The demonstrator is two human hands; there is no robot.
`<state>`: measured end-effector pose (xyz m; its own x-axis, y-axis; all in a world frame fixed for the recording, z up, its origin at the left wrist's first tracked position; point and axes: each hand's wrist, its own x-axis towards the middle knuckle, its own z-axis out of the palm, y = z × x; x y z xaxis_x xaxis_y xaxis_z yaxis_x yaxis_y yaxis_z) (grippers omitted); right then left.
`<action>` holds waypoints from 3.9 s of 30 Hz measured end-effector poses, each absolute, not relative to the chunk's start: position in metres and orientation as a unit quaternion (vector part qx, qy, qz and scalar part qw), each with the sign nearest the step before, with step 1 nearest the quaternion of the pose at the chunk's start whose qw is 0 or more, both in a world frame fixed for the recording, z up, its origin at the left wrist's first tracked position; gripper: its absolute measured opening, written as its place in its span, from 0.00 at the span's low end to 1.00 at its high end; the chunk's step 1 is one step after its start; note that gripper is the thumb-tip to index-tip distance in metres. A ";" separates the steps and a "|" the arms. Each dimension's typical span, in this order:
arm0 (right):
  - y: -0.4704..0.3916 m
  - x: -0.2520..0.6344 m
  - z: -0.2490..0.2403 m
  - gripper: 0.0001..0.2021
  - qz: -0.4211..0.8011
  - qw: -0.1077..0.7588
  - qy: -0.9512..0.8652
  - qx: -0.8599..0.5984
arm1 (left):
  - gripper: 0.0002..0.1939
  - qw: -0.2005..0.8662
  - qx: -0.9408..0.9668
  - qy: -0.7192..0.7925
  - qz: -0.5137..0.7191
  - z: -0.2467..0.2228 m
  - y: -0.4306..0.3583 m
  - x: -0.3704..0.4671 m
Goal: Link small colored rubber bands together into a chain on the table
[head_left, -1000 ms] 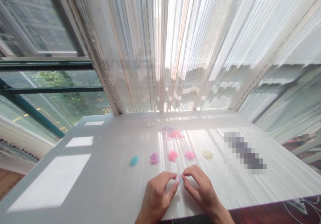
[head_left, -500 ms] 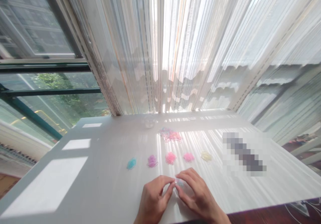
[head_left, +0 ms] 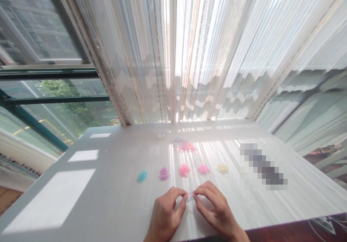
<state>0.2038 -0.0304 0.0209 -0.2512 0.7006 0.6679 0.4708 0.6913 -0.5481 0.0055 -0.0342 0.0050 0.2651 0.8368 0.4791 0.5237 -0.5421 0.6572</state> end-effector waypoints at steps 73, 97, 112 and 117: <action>-0.018 0.262 0.017 0.07 0.068 0.437 -0.734 -0.515 | 0.07 0.116 0.792 0.483 0.354 0.007 -0.035 0.009; -0.028 0.227 0.009 0.05 0.167 0.366 -0.782 -0.476 | 0.06 0.089 0.795 0.486 0.352 0.010 -0.031 0.008; -0.032 0.205 0.011 0.06 0.230 0.398 -0.787 -0.412 | 0.06 0.180 0.789 0.436 0.393 0.003 -0.034 0.004; -0.029 0.208 0.008 0.05 0.226 0.412 -0.781 -0.412 | 0.06 0.182 0.785 0.442 0.393 0.002 -0.033 0.004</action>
<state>0.2080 -0.0292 0.0075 -0.3212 0.8294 0.4572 0.4579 0.5586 -0.6916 0.0037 -0.0330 0.0019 0.2998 0.8376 0.4566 0.5516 -0.5427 0.6334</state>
